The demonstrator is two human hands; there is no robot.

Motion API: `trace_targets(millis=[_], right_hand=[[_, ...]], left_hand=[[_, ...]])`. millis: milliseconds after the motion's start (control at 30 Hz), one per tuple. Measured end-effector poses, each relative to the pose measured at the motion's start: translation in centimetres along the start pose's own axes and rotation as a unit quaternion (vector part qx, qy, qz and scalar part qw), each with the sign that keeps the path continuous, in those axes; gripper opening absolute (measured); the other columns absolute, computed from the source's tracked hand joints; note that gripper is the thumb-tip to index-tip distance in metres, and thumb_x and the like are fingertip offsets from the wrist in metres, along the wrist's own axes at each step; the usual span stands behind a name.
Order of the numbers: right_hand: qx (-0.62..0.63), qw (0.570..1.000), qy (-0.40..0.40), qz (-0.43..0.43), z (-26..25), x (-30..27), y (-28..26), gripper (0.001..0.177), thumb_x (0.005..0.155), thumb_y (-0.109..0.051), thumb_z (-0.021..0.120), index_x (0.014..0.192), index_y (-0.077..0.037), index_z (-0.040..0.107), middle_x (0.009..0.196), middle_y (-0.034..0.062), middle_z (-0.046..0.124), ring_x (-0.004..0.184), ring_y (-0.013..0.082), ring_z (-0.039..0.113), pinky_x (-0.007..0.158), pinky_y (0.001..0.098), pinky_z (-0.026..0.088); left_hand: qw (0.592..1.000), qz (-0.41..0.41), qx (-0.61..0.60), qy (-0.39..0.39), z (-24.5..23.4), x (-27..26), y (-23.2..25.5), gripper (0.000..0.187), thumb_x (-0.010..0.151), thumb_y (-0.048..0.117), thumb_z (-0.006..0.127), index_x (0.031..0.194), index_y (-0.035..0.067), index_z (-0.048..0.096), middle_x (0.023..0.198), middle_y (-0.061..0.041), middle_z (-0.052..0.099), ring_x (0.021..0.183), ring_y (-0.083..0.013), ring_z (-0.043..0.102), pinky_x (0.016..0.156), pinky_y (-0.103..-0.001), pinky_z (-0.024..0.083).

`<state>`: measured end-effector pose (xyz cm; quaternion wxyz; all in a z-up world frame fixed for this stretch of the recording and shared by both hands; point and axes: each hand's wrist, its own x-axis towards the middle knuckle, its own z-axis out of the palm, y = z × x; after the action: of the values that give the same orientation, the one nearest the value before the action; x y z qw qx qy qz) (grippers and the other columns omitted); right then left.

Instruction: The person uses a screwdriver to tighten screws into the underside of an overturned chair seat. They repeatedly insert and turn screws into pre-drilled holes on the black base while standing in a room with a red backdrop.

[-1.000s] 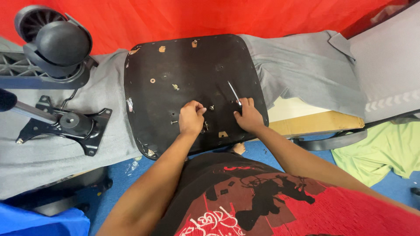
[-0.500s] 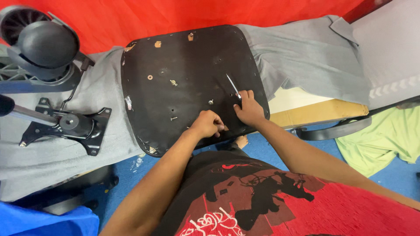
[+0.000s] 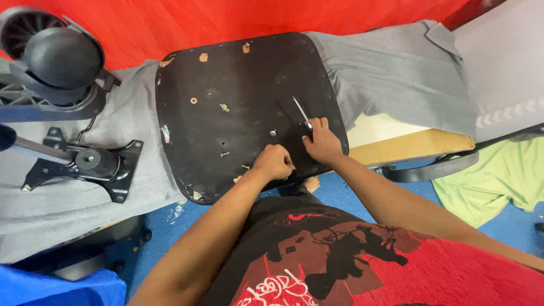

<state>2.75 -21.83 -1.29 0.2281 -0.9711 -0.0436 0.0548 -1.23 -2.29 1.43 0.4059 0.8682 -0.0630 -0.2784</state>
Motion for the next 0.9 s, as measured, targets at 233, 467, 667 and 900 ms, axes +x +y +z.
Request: trace_targets(millis=[233,467,667,900], right_hand=[[0.005,1.0,-0.002,0.002,-0.2,0.3,-0.1,0.045,0.09,-0.024,0.066,0.13,-0.016,0.047,0.13,0.0142,0.048,0.104,0.0399,0.064,0.084,0.0522,0.051],[-0.004,1.0,-0.014,0.018,-0.2,0.4,-0.3,0.045,0.091,-0.025,0.066,0.13,-0.014,0.046,0.132,0.0152,0.047,0.106,0.0413,0.063,0.086,0.0518,0.052],[-0.004,1.0,-0.008,0.012,-0.2,0.3,-0.4,0.047,0.09,-0.025,0.067,0.131,-0.014,0.046,0.133,0.0159,0.046,0.108,0.0425,0.061,0.087,0.0525,0.051],[-0.006,1.0,-0.017,0.017,0.0,0.4,-0.2,0.046,0.09,-0.025,0.066,0.131,-0.015,0.047,0.133,0.0151,0.046,0.111,0.0407,0.062,0.089,0.0514,0.051]], left_hand=[[0.999,-0.037,-0.021,0.013,-0.2,0.2,0.5,0.008,0.076,0.01,0.078,0.083,0.006,0.079,0.079,-0.013,0.077,0.079,-0.0251,0.078,0.08,-0.037,0.06],[0.997,0.018,0.065,0.021,0.9,1.9,0.4,0.013,0.076,0.01,0.08,0.088,0.012,0.081,0.101,-0.017,0.075,0.098,-0.034,0.073,0.088,-0.042,0.058],[0.996,-0.004,0.088,0.013,0.8,2.3,1.0,0.015,0.077,0.008,0.079,0.091,0.012,0.082,0.104,-0.017,0.074,0.099,-0.0341,0.072,0.088,-0.042,0.058],[0.997,-0.034,0.026,-0.069,0.7,2.5,0.4,0.013,0.089,0.005,0.069,0.098,0.004,0.079,0.078,-0.015,0.077,0.071,-0.0232,0.079,0.078,-0.034,0.063]])
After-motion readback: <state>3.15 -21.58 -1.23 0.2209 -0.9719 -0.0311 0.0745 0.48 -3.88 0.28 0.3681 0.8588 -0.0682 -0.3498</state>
